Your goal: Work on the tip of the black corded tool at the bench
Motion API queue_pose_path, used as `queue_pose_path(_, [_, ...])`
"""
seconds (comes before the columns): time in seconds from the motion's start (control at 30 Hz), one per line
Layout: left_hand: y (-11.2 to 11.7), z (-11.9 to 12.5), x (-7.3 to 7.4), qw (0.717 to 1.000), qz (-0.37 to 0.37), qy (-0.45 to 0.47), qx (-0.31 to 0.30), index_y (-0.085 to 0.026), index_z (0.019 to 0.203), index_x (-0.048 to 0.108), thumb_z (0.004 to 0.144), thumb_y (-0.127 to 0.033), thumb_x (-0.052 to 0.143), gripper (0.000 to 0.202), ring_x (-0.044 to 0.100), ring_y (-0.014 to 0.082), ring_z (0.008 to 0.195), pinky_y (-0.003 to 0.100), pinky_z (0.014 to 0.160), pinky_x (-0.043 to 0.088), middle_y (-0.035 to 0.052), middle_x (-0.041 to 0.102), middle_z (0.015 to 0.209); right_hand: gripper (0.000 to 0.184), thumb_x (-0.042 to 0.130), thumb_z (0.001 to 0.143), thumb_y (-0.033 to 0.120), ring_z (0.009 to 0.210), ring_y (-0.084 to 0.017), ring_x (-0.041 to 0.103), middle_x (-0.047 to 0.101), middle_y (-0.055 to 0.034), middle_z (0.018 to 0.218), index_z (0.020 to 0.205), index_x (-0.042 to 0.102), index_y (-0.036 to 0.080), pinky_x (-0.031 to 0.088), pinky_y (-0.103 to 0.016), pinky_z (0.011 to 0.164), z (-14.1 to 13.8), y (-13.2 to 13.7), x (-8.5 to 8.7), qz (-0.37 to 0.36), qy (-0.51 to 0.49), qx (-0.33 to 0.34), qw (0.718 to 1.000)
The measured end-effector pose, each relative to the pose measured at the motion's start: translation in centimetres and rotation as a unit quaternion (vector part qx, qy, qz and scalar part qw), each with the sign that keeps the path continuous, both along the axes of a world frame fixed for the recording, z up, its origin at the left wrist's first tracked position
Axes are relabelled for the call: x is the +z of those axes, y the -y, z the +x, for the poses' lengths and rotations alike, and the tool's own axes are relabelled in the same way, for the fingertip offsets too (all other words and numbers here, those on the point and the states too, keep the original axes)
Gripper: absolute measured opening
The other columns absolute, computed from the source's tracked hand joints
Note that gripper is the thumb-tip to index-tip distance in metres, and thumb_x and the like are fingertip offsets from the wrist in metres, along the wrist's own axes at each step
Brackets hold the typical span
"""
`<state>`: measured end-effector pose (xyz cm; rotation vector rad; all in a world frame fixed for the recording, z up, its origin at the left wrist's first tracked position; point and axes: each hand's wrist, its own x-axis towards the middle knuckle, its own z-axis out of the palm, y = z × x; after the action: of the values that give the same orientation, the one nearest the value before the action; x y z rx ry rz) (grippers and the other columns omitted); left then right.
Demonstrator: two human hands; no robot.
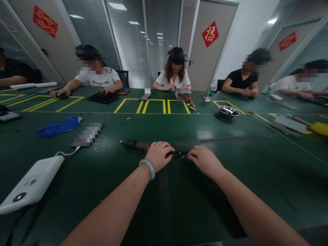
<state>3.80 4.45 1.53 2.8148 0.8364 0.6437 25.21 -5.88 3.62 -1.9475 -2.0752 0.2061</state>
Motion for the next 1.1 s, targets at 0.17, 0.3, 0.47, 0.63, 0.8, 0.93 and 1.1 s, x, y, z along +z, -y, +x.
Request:
queue_pose_path(0.17, [0.4, 0.0, 0.0, 0.999, 0.002, 0.000, -0.036, -0.027, 0.099, 0.065, 0.085, -0.027, 0.060, 0.015, 0.054, 0.0203, 0.099, 0.039, 0.087, 0.038, 0.0003, 0.063, 0.103, 0.021, 0.052, 0.090, 0.033, 0.085, -0.018, 0.059, 0.066, -0.0023, 0.091, 0.097, 0.070, 0.026, 0.043, -0.033, 0.079, -1.9, 0.4, -0.4, 0.059, -0.034, -0.042, 0.997])
queue_pose_path(0.3, [0.7, 0.4, 0.1, 0.999, 0.007, 0.001, -0.045, -0.027, 0.098, 0.065, 0.085, -0.027, 0.060, 0.014, 0.055, 0.0200, 0.097, 0.038, 0.085, 0.038, 0.0000, 0.063, 0.102, 0.012, 0.060, 0.086, 0.031, 0.086, -0.016, 0.061, 0.068, 0.0009, 0.089, 0.094, 0.068, 0.025, 0.043, -0.029, 0.077, -2.1, 0.2, -0.7, 0.088, -0.080, -0.089, 0.989])
queue_pose_path(0.47, [0.6, 0.4, 0.2, 0.999, 0.005, 0.002, -0.039, -0.027, 0.098, 0.064, 0.085, -0.028, 0.060, 0.014, 0.054, 0.0198, 0.094, 0.037, 0.082, 0.038, -0.0003, 0.063, 0.100, 0.009, 0.063, 0.084, 0.031, 0.083, -0.016, 0.060, 0.067, 0.0019, 0.086, 0.090, 0.067, 0.025, 0.042, -0.028, 0.072, -1.8, 0.0, -1.3, 0.097, -0.079, -0.090, 0.988])
queue_pose_path(0.63, [0.5, 0.3, 0.0, 0.999, 0.008, -0.001, -0.041, -0.027, 0.096, 0.064, 0.086, -0.030, 0.059, 0.012, 0.053, 0.0201, 0.095, 0.037, 0.082, 0.037, -0.0001, 0.062, 0.101, 0.004, 0.063, 0.085, 0.025, 0.083, -0.016, 0.057, 0.065, -0.0007, 0.086, 0.085, 0.066, 0.021, 0.039, -0.030, 0.078, -2.0, 0.0, -1.8, 0.134, 0.016, -0.009, 0.991])
queue_pose_path(0.8, [0.3, 0.2, -0.2, 0.999, 0.013, -0.002, -0.047, -0.030, 0.098, 0.066, 0.086, -0.031, 0.060, 0.013, 0.052, 0.0197, 0.096, 0.037, 0.083, 0.037, -0.0019, 0.061, 0.103, 0.009, 0.057, 0.089, 0.022, 0.080, -0.017, 0.053, 0.062, -0.0022, 0.082, 0.082, 0.064, 0.020, 0.036, -0.031, 0.077, -2.6, 0.3, -1.7, 0.155, 0.117, 0.017, 0.981])
queue_pose_path(0.93, [0.3, 0.1, -0.2, 0.999, 0.013, -0.003, -0.049, -0.031, 0.099, 0.066, 0.086, -0.032, 0.059, 0.015, 0.052, 0.0200, 0.097, 0.038, 0.083, 0.037, -0.0013, 0.061, 0.105, 0.013, 0.055, 0.090, 0.022, 0.079, -0.018, 0.051, 0.060, -0.0018, 0.078, 0.079, 0.062, 0.021, 0.032, -0.032, 0.074, -3.1, 0.5, -1.7, 0.168, 0.168, 0.025, 0.971])
queue_pose_path(1.1, [0.2, 0.0, -0.1, 0.998, 0.010, -0.002, -0.054, -0.032, 0.100, 0.066, 0.086, -0.031, 0.060, 0.016, 0.052, 0.0201, 0.098, 0.038, 0.084, 0.036, -0.0020, 0.062, 0.108, 0.010, 0.058, 0.089, 0.023, 0.079, -0.017, 0.051, 0.060, -0.0015, 0.079, 0.081, 0.064, 0.021, 0.032, -0.031, 0.075, -3.2, 0.4, -1.9, 0.165, 0.162, 0.050, 0.972])
